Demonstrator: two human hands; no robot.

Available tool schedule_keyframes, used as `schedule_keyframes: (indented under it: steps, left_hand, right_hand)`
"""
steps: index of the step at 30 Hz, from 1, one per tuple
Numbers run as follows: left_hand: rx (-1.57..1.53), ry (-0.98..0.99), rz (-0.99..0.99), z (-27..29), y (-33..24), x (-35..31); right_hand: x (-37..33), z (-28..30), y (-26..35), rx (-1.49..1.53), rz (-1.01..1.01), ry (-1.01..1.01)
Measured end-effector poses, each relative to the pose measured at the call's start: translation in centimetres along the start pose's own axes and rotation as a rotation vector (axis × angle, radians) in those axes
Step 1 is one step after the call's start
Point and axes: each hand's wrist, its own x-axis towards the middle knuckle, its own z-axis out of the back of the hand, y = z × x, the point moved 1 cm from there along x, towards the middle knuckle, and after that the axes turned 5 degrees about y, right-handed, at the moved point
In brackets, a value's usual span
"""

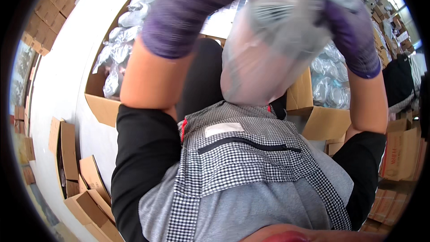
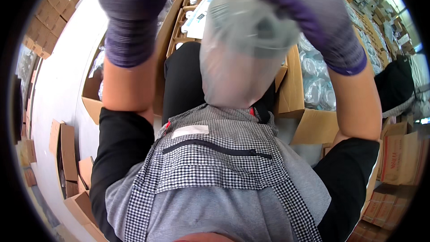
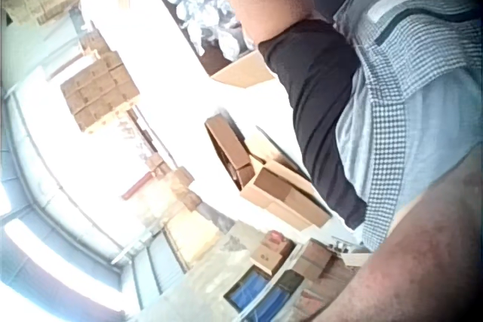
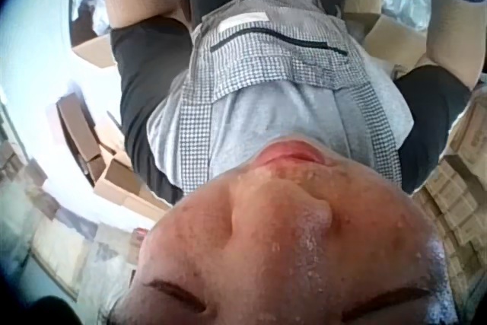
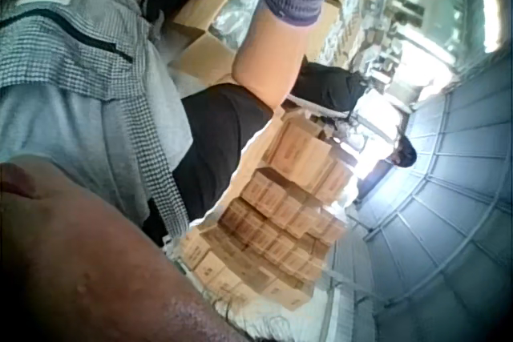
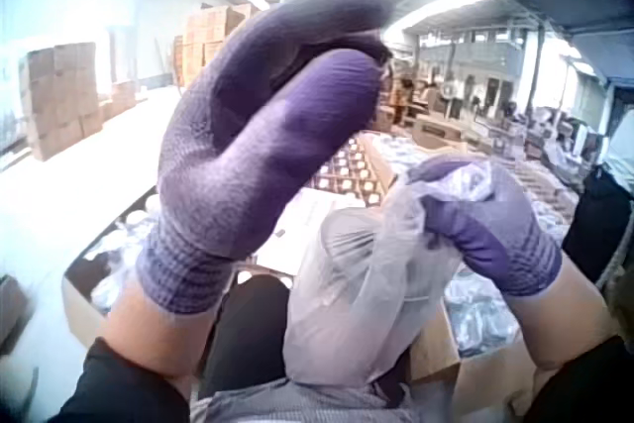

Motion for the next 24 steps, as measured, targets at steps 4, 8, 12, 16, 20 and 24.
schedule_keyframes:
  steps: [4, 8, 12, 16, 20, 24]
  left_hand:
    - [-0.390, -0.060, 0.856, 6.2, 9.5, -11.3]
    - [-0.369, 0.481, 1.404, -1.7, 16.4, -20.6]
    - [-0.388, 0.766, 1.438, -7.9, 15.7, -20.7]
    - [-0.241, 0.637, 1.375, -4.8, 13.9, -17.7]
    - [0.285, 0.226, 1.160, -0.4, 7.9, -16.3]
    - [0.571, 0.299, 0.612, -5.4, 3.2, -22.4]
  right_hand:
    - [-4.3, 3.4, -4.4, 0.539, 0.353, -0.384]
    - [-2.9, 2.1, -5.3, 0.100, 0.118, -0.395]
    - [-4.6, 3.4, -2.5, 0.088, 0.122, -0.431]
    - [-6.8, 4.8, -1.0, 0.043, 0.085, -0.467]
    - [-8.9, 1.7, -7.1, -0.282, -0.105, -0.436]
    - [-16.5, -5.2, -13.4, -0.414, -0.304, -0.453]
